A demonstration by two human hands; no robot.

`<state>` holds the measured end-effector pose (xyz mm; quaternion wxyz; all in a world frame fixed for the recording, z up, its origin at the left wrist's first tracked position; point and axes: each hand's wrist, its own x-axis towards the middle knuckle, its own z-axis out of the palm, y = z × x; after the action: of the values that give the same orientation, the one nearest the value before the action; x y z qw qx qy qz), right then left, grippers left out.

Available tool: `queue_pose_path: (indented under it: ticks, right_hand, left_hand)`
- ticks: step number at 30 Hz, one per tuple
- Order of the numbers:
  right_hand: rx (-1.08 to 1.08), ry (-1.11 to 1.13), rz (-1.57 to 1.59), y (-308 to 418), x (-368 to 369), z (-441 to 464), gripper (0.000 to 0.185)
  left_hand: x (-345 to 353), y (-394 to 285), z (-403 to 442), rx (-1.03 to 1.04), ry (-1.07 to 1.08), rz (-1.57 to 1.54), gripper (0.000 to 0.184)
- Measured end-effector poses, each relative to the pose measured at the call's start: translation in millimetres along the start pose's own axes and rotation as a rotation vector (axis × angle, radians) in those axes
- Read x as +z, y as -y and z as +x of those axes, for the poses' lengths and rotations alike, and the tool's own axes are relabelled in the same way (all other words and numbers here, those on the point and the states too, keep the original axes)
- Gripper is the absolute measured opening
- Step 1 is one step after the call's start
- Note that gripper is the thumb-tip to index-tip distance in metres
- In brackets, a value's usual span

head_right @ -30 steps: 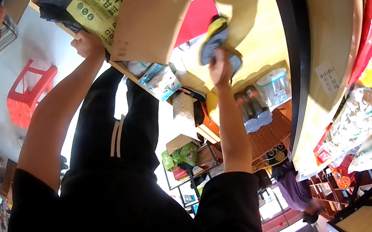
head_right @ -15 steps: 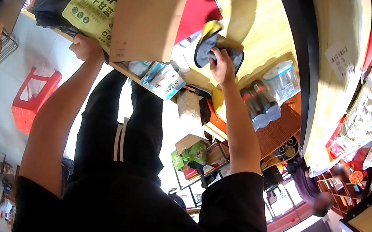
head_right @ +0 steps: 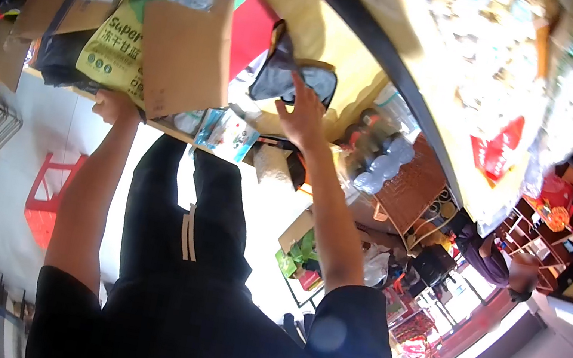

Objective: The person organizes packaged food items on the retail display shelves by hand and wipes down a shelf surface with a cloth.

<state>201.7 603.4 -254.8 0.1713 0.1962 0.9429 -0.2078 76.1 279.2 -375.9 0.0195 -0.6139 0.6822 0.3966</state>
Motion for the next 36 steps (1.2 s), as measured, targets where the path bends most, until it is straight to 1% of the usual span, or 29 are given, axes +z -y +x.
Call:
queue_pose_path:
  ticks: [1,2,3,4,5,6,7,8,9,10,11,12,13,14,15,16,17,18,19,21,22,24,25,27,28,32,34,35,36]
  right_hand:
    - [-0.025,-0.042,0.003,16,-13,-13,0.059]
    - [-0.023,0.003,-0.03,29,-25,-26,0.052]
    - [-0.049,0.038,0.093,50,-43,-40,0.047]
    - [-0.14,0.038,0.093,67,-58,-52,0.041]
    - [-0.21,0.052,0.187,78,-67,-63,0.035]
    - [-0.249,0.114,0.26,93,-80,-74,0.028]
    - [-0.277,0.171,0.349,116,-105,-86,0.026]
    - [-0.34,0.18,0.479,136,-129,-98,0.027]
    - [-0.415,0.155,0.578,154,-151,-109,0.029]
    - [-0.479,0.125,0.598,170,-175,-123,0.032]
    - [-0.592,0.048,0.613,182,-200,-135,0.036]
    - [-0.674,-0.023,0.699,197,-223,-146,0.03]
    - [-0.765,-0.009,0.67,208,-249,-157,0.024]
    - [-0.837,-0.025,0.663,217,-270,-171,0.023]
    - [-0.883,-0.055,0.665,221,-287,-184,0.023]
    - [-0.919,-0.086,0.672,222,-302,-198,0.023]
    - [-0.943,-0.125,0.675,220,-314,-211,0.023]
    - [-0.964,-0.166,0.682,219,-323,-221,0.022]
    - [-0.989,-0.215,0.686,215,-332,-232,0.022]
    - [-1.036,-0.315,0.694,211,-346,-254,0.022]
    - [-1.059,-0.364,0.698,208,-352,-264,0.021]
    - [-1.106,-0.455,0.698,202,-364,-284,0.021]
    - [-1.123,-0.495,0.701,200,-369,-292,0.021]
    - [-1.156,-0.57,0.706,193,-377,-309,0.02]
    - [-1.172,-0.603,0.709,191,-380,-315,0.02]
    - [-1.255,-0.714,0.703,182,-395,-337,0.019]
    - [-1.3,-0.768,0.692,178,-405,-346,0.018]
    - [-1.321,-0.794,0.684,176,-410,-350,0.018]
    - [-1.342,-0.825,0.67,173,-416,-354,0.018]
  left_hand:
    - [-3,-1,-4,0.011,0.001,-0.021,0.057]
    - [-5,-3,-8,0.022,0.003,-0.047,0.057]
    - [-3,2,-3,0.028,0.021,-0.083,0.057]
    - [-2,6,2,0.034,0.04,-0.118,0.058]
    - [-5,3,-4,0.032,0.048,-0.173,0.057]
    - [3,18,17,0.074,0.072,-0.191,0.057]
    - [6,26,28,0.073,0.134,-0.248,0.059]
    - [5,37,40,0.07,0.196,-0.296,0.061]
    - [6,57,63,0.105,0.321,-0.327,0.064]
    - [5,70,82,0.149,0.45,-0.368,0.068]
    - [-12,76,91,0.167,0.578,-0.312,0.07]
    - [-33,60,93,0.02,0.726,-0.158,0.07]
    - [-52,52,89,-0.016,0.801,-0.064,0.064]
    - [-59,79,117,0.062,0.874,-0.063,0.057]
    - [-54,102,163,0.034,0.962,0.044,0.049]
    - [-61,154,218,0.221,1.158,-0.062,0.047]
    - [-93,143,196,0.039,1.061,0.039,0.045]
    - [-108,164,212,0.128,1.182,0.052,0.046]
    - [-118,181,222,0.011,1.157,-0.016,0.047]
    - [-153,169,189,-0.188,1.131,0.031,0.042]
    - [-166,167,176,-0.209,1.158,0.058,0.041]
    - [-192,175,152,-0.108,1.299,0.089,0.039]
    - [-199,175,143,-0.023,1.39,0.102,0.038]
    - [-191,161,130,0.129,1.486,0.123,0.037]
    - [-173,146,127,0.175,1.488,0.119,0.037]
    - [-113,91,99,-0.015,1.313,0.142,0.039]
    - [-104,68,90,-0.132,1.223,0.143,0.04]
    - [-103,56,85,-0.103,1.213,0.156,0.038]
    - [-97,38,75,0.004,1.231,0.195,0.037]
